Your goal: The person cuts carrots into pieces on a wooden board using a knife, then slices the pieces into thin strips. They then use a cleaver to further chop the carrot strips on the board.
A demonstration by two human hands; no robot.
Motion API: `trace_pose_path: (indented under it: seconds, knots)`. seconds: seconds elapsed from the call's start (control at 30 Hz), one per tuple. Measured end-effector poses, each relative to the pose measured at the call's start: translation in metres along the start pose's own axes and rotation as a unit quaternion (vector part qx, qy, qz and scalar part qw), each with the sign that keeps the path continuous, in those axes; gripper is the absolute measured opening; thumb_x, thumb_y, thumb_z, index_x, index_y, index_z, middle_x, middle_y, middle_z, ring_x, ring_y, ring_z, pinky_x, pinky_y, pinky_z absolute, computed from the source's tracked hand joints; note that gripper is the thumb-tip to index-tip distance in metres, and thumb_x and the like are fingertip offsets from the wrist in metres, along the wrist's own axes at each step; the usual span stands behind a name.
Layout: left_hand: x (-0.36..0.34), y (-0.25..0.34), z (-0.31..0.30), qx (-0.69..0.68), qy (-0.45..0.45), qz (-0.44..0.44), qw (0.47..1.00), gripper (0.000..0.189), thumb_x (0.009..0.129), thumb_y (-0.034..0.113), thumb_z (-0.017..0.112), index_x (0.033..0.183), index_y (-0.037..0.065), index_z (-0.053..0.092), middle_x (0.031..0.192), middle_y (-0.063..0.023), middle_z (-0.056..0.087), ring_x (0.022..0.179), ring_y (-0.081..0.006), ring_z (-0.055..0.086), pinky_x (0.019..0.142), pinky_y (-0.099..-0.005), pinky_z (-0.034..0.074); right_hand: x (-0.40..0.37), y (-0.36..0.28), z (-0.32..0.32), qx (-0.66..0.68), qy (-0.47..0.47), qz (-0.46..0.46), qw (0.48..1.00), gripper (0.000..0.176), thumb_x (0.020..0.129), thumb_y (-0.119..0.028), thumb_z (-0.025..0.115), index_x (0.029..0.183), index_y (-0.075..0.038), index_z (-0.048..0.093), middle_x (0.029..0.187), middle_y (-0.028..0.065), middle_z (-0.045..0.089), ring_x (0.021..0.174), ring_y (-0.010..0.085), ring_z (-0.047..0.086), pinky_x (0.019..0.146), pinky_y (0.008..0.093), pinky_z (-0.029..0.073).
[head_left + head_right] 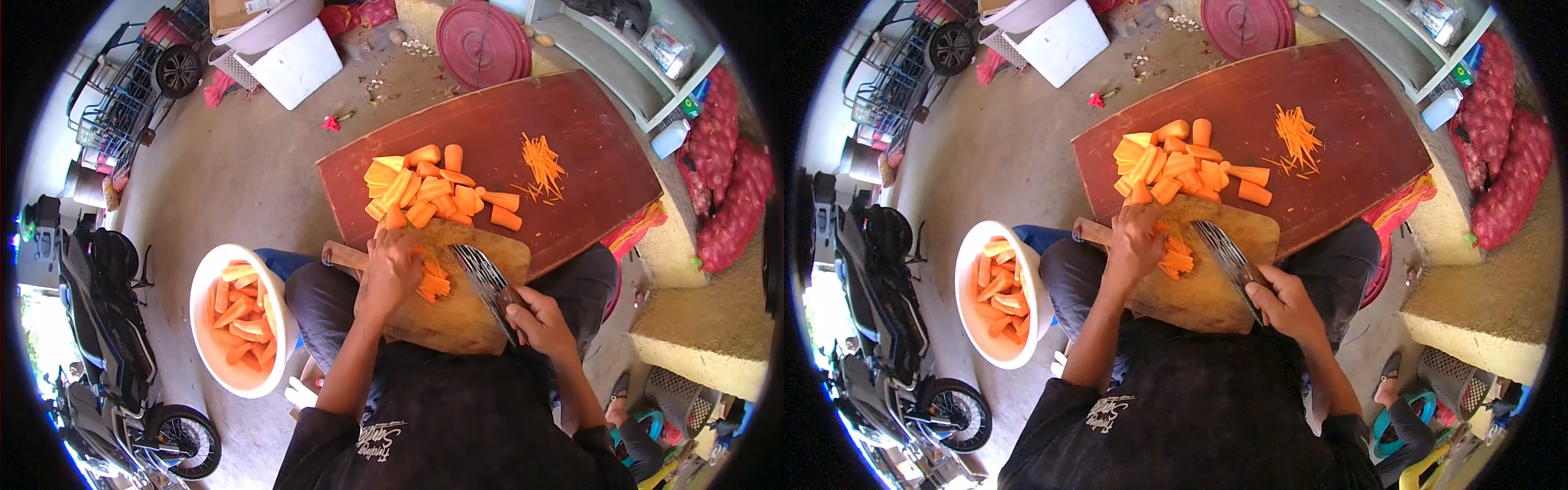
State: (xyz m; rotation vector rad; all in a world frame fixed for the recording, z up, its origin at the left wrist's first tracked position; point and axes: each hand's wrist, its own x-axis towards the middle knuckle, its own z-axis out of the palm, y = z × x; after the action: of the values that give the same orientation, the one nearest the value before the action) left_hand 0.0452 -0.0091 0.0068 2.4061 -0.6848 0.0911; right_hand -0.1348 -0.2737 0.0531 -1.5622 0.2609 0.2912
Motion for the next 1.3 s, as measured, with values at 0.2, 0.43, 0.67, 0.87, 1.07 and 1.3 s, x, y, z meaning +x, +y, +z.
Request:
trace_pose_path:
  seconds: [0.2,0.43,0.67,0.87,1.07,1.3]
  knots:
    - [0.001,0.014,-0.011,0.011,-0.017,0.023,1.000,0.035,0.087,0.001,0.072,0.121,0.006,0.076,0.110,-0.0190,0.068,0.111,-0.0404,0.067,0.094,-0.0547,0.054,-0.005,0.000,-0.006,-0.014,0.024,-0.017,0.999,0.029,0.112,-0.021,0.062,0.128,0.001,0.069,0.081,-0.0018,0.058,0.056,0.0038,0.053,0.052,0.0227,0.043]
    - [0.006,0.007,-0.006,-0.057,-0.025,0.017,0.998,0.030,0.081,-0.003,0.076,0.111,0.001,0.077,0.101,-0.0219,0.069,0.101,-0.0424,0.070,0.088,-0.0529,0.057,-0.002,0.003,-0.002,-0.101,0.026,-0.070,0.992,0.031,0.110,-0.018,0.064,0.132,0.003,0.068,0.077,-0.0011,0.058,0.056,0.0057,0.055,0.053,0.0261,0.043]
    - [-0.004,0.007,-0.029,-0.151,0.093,-0.024,0.984,0.024,0.081,-0.008,0.081,0.104,-0.001,0.079,0.092,-0.0160,0.070,0.082,-0.0312,0.071,0.074,-0.0411,0.056,-0.012,-0.033,0.007,-0.162,-0.035,-0.084,0.983,0.028,0.108,-0.022,0.068,0.121,0.002,0.067,0.082,0.0184,0.064,0.071,0.0306,0.066,0.070,0.0409,0.053]
    - [-0.039,-0.002,-0.061,-0.184,0.104,-0.133,0.968,0.024,0.081,-0.007,0.087,0.103,-0.001,0.080,0.089,-0.0089,0.070,0.077,-0.0172,0.066,0.070,-0.0305,0.053,0.007,-0.033,0.035,-0.260,-0.125,-0.109,0.951,0.030,0.106,-0.023,0.068,0.125,0.001,0.069,0.095,0.0246,0.073,0.086,0.0460,0.071,0.076,0.0456,0.056]
    - [-0.074,0.021,-0.024,-0.281,0.091,-0.135,0.946,0.024,0.082,-0.006,0.088,0.103,0.000,0.080,0.090,-0.0068,0.072,0.079,-0.0158,0.067,0.072,-0.0305,0.053,0.025,-0.035,0.033,-0.282,-0.060,-0.116,0.951,0.028,0.108,-0.027,0.064,0.112,0.001,0.064,0.094,0.0303,0.070,0.092,0.0518,0.070,0.078,0.0547,0.054]
    - [-0.074,0.028,-0.002,-0.084,0.084,0.023,0.993,0.039,0.080,0.000,0.086,0.118,0.003,0.077,0.103,-0.0146,0.071,0.100,-0.0384,0.067,0.091,-0.0488,0.053,0.016,-0.044,0.025,-0.243,-0.080,-0.097,0.962,0.026,0.107,-0.025,0.065,0.115,0.000,0.063,0.098,0.0297,0.070,0.095,0.0533,0.069,0.079,0.0540,0.055]
